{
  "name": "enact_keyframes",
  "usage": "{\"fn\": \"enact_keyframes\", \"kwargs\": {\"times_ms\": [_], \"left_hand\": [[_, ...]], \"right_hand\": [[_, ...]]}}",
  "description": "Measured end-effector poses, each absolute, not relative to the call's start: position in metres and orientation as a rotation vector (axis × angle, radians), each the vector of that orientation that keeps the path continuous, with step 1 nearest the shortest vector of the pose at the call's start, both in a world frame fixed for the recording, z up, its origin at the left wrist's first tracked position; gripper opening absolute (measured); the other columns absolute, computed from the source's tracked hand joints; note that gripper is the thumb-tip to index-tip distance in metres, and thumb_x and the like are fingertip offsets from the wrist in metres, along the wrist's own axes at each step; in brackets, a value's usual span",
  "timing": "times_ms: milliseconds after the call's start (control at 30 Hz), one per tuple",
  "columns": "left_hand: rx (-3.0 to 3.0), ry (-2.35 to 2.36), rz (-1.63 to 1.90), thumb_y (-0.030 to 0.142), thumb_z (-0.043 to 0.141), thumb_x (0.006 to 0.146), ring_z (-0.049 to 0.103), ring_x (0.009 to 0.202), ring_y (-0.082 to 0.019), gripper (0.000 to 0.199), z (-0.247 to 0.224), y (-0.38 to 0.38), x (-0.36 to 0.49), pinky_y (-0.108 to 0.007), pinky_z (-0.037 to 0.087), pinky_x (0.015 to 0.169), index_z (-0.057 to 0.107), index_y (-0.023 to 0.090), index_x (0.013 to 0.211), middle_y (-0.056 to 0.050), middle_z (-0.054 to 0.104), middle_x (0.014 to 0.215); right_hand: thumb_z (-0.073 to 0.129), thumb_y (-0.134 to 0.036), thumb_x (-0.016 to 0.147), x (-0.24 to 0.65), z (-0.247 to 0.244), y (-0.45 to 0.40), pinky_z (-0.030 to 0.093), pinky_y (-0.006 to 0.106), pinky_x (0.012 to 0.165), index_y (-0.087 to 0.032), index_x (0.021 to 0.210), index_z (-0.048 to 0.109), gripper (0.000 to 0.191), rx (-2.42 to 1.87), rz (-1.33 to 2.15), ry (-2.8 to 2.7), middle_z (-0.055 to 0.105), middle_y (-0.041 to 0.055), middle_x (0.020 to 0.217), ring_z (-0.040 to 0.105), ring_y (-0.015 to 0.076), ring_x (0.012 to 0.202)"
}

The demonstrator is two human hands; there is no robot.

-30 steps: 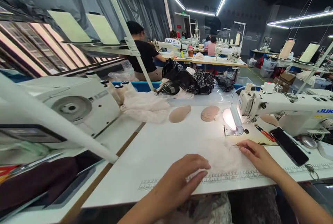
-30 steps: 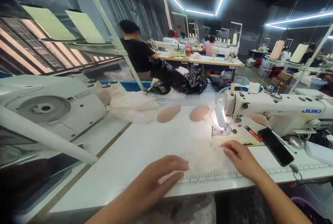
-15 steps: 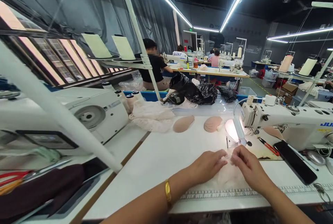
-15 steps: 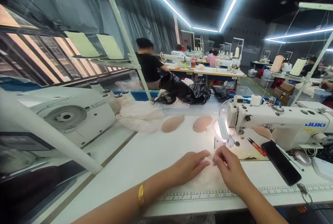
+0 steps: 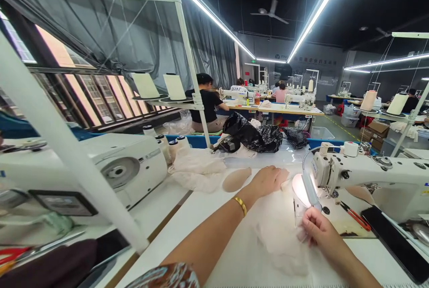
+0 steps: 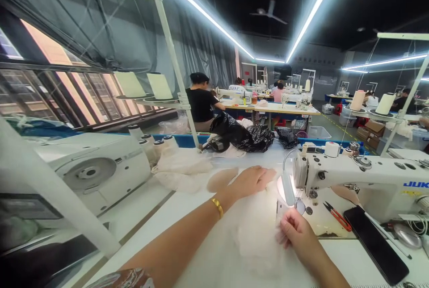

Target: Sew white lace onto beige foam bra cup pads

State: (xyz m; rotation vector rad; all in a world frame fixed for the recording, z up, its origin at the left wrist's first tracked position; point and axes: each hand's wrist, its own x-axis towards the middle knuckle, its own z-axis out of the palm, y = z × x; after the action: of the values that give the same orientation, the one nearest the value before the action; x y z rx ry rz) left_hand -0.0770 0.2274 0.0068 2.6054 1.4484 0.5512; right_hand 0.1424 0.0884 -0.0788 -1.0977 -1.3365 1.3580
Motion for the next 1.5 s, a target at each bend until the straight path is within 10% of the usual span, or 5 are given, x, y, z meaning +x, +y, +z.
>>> {"fn": "enact_keyframes", "kwargs": {"times_ms": [500, 767, 967, 1233, 1500], "left_hand": [[1.931, 1.411, 0.701, 0.026, 0.050, 0.082, 0.051, 0.063, -0.016, 0.007, 0.018, 0.110, -0.102, -0.025, 0.034, 0.054, 0.054, 0.022, 0.077, 0.005, 0.053, 0.068], [2.062, 1.507, 0.423, 0.030, 0.053, 0.083, 0.052, 0.069, -0.020, 0.012, 0.017, 0.085, -0.086, -0.031, 0.036, 0.062, 0.047, 0.023, 0.075, 0.001, 0.056, 0.071], [2.281, 0.954, 0.383, 0.042, 0.069, 0.078, 0.058, 0.117, -0.032, 0.045, 0.039, 0.099, -0.082, -0.039, 0.047, 0.094, 0.057, 0.023, 0.116, -0.008, 0.064, 0.122], [2.452, 1.030, 0.572, 0.023, 0.056, 0.086, 0.048, 0.061, -0.016, 0.008, 0.031, 0.122, -0.093, -0.027, 0.032, 0.058, 0.050, 0.022, 0.081, 0.006, 0.051, 0.066], [3.186, 0.651, 0.633, 0.014, 0.066, 0.094, 0.055, 0.067, -0.018, 0.020, -0.002, 0.123, -0.099, -0.033, 0.040, 0.074, 0.052, 0.021, 0.081, 0.002, 0.063, 0.075]], "right_hand": [[0.067, -0.081, 0.083, 0.142, -0.059, 0.086, 0.048, 0.029, 0.062, -0.020, 0.091, 0.062, 0.062, -1.128, 1.437, -1.262, 0.068, 0.0022, 0.078, 0.064, 0.0185, 0.073], [0.080, -0.066, 0.083, 0.136, -0.056, 0.074, 0.045, 0.028, 0.062, -0.021, 0.092, 0.061, 0.050, -1.120, 1.340, -1.352, 0.062, -0.0020, 0.075, 0.059, 0.0174, 0.071], [0.074, -0.042, 0.092, 0.135, -0.044, 0.058, 0.046, 0.030, 0.071, -0.022, 0.096, 0.065, 0.022, -1.041, 1.249, -1.510, 0.059, -0.0035, 0.076, 0.060, 0.0165, 0.073], [0.061, -0.021, 0.098, 0.133, -0.019, 0.046, 0.047, 0.026, 0.061, -0.030, 0.129, 0.066, 0.033, -1.071, 0.367, -1.677, 0.067, -0.0012, 0.095, 0.053, 0.0122, 0.062], [0.045, -0.007, 0.099, 0.147, -0.058, 0.083, 0.042, 0.027, 0.064, -0.022, 0.086, 0.061, 0.026, -1.073, -0.151, -2.152, 0.063, 0.0018, 0.083, 0.058, 0.0176, 0.075]]}}
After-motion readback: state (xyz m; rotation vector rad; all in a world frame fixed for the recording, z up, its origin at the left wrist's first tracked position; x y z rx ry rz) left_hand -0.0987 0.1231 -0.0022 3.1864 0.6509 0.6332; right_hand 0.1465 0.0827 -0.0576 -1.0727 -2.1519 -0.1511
